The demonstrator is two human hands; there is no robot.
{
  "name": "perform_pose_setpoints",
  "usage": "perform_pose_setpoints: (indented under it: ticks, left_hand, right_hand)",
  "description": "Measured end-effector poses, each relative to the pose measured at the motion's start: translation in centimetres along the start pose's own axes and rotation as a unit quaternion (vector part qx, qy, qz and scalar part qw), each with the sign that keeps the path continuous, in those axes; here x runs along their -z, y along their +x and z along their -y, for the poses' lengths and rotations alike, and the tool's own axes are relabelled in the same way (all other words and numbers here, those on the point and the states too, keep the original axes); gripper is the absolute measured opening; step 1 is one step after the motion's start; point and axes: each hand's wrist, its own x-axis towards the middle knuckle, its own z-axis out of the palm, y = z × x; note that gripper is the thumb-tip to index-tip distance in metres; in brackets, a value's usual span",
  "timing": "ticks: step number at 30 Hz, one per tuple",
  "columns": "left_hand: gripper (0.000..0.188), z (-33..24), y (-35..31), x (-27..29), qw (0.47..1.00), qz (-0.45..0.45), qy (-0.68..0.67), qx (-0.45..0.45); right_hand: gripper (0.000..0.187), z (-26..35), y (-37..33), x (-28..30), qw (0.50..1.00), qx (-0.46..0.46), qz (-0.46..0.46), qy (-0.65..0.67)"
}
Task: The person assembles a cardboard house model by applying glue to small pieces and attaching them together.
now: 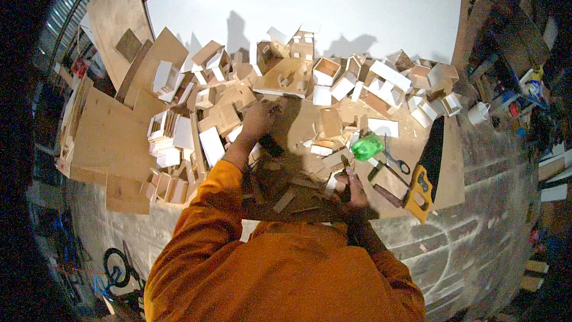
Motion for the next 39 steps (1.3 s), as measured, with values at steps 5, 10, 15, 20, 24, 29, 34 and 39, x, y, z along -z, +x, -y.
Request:
perform_pose_setpoints:
  ticks: [5, 10, 15, 20, 24, 29, 34, 39]
  left_hand:
    - [0.024, -2.3, -4.2, 0.3, 0.845, 0.013, -0.533, 0.044]
    - [0.026, -6.2, -8.9, 3.5, 0.729, 0.06, -0.679, 0.056]
    - [0.025, -7.9, -12.0, 3.6, 0.705, 0.077, -0.704, 0.037]
    - [0.03, -10.1, -13.8, 5.3, 0.87, 0.002, -0.487, -0.072]
    - [0.035, -11.2, -14.2, 6.6, 0.934, -0.046, -0.314, -0.166]
    - [0.031, -11.9, -14.9, 6.6, 0.934, -0.032, -0.308, -0.18]
    - [0.023, -11.3, -15.9, 4.4, 0.886, -0.021, -0.448, -0.119]
    - [0.022, -12.1, -16.5, 4.0, 0.765, 0.038, -0.642, 0.037]
  right_hand:
    - [0.079, 1.6, -0.6, 0.1, 0.985, 0.074, -0.037, -0.148]
    - [0.078, 3.5, 0.4, 0.2, 0.997, 0.047, -0.028, -0.063]
    - [0.083, 6.9, 1.5, -1.2, 0.995, 0.081, -0.034, 0.054]
    - [0.074, 15.2, 3.8, -1.5, 0.946, -0.14, 0.001, 0.293]
    - [0.076, 15.3, 4.3, -1.6, 0.958, -0.125, 0.04, 0.254]
    - [0.074, 15.4, 4.5, -1.4, 0.943, -0.183, 0.043, 0.273]
    - [0.073, 15.0, 4.3, -0.9, 0.93, -0.192, 0.038, 0.312]
    - [0.074, 14.7, 4.4, -0.6, 0.935, -0.193, 0.037, 0.295]
